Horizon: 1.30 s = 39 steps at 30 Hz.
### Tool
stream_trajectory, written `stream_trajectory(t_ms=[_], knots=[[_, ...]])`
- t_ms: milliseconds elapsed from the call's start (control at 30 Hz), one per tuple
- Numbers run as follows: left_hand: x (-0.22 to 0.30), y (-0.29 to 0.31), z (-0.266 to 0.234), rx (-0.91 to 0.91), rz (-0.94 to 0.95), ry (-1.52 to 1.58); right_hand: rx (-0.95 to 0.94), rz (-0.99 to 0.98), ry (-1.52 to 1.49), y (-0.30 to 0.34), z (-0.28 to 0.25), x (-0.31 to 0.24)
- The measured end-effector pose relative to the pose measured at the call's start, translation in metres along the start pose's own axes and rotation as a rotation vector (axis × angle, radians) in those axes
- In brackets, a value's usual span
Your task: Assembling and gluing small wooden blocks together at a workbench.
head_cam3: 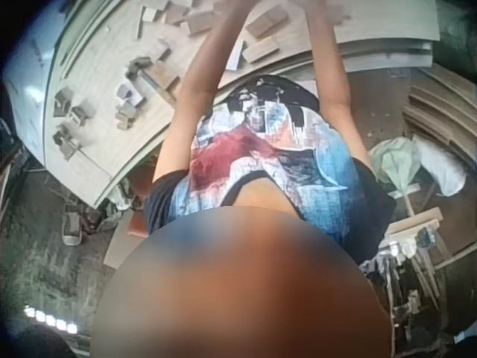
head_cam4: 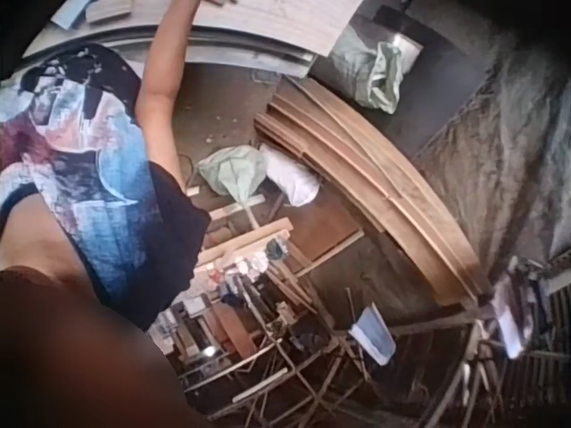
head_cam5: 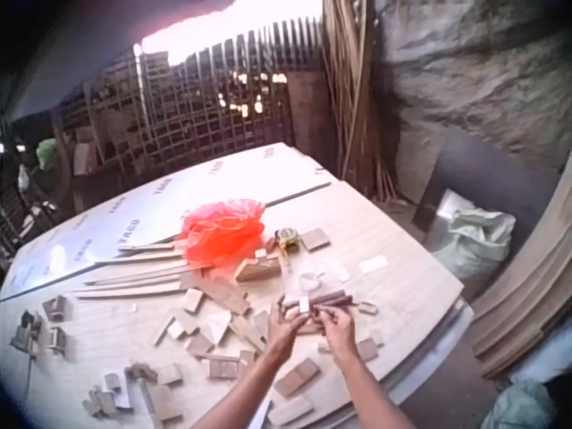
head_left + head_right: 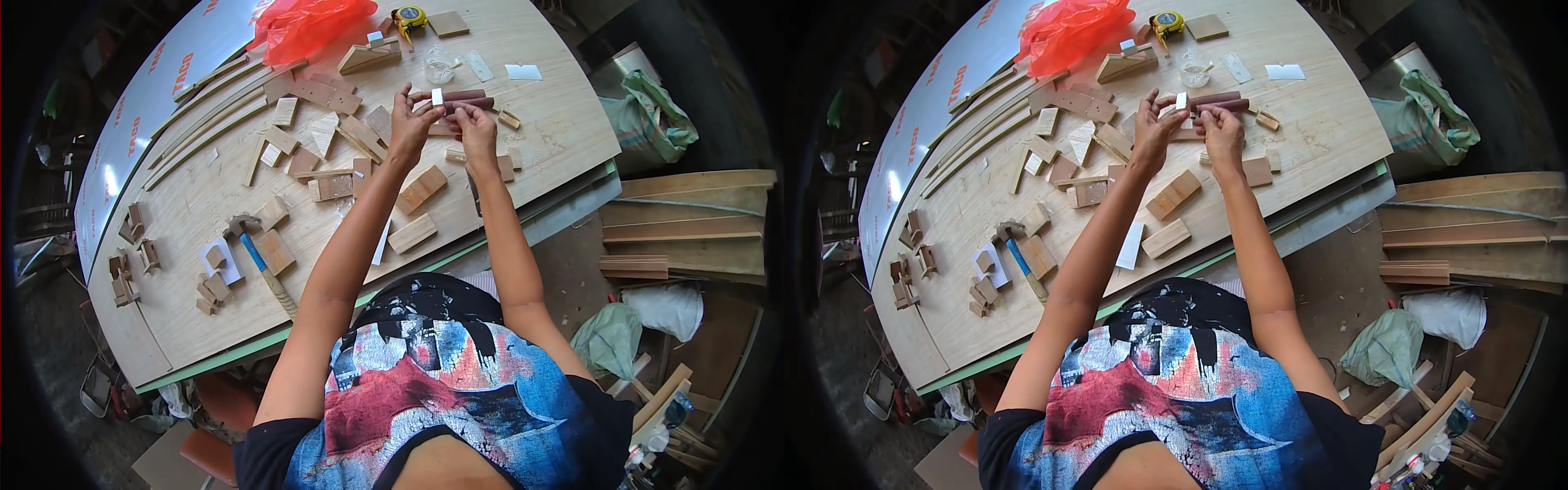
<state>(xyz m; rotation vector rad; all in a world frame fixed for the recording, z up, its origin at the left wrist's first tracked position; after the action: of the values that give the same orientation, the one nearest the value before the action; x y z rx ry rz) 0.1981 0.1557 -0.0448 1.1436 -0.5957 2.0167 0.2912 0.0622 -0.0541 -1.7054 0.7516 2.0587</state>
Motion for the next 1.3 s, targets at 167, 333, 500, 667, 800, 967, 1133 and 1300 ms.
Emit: stream_trajectory(t_ms=[167, 333, 500, 667, 800, 967, 1133, 1300], knots=[[0.008, 0.03, 0.008, -0.019, 0.043, -0.004, -0.163, 0.168, -0.071, 0.031, 0.012, 0.015], [0.004, 0.06, 0.007, -0.037, 0.018, -0.048, -0.37, 0.275, -0.236, 0.055, 0.026, 0.028], [-0.004, 0.082, 0.002, -0.048, 0.05, -0.104, -0.475, 0.31, -0.304, 0.07, 0.033, 0.033], [-0.006, 0.097, 0.008, -0.062, 0.038, 0.011, -0.504, 0.281, -0.299, 0.081, 0.035, 0.029], [-0.005, 0.104, 0.011, -0.077, 0.045, 0.055, -0.522, 0.283, -0.33, 0.088, 0.039, 0.025], [0.001, 0.108, 0.017, -0.112, 0.064, 0.056, -0.563, 0.274, -0.367, 0.09, 0.043, 0.024], [0.01, 0.112, 0.02, -0.131, 0.062, -0.014, -0.574, 0.268, -0.396, 0.095, 0.045, 0.019], [0.001, 0.11, 0.014, -0.142, 0.023, -0.091, -0.595, 0.27, -0.446, 0.093, 0.041, 0.027]])
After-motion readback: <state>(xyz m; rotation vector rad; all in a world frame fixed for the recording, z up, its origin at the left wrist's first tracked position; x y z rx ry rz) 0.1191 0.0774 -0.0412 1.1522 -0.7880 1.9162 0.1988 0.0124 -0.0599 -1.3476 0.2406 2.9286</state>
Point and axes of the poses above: each hand's wrist, its own y-axis away from the middle knuckle, its own z-axis out of the palm, x = y × z, the point moved 9 cm from there along -y, towards the middle knuckle, and after that the axes turned 15 degrees about -x, right-handed, at the moved point
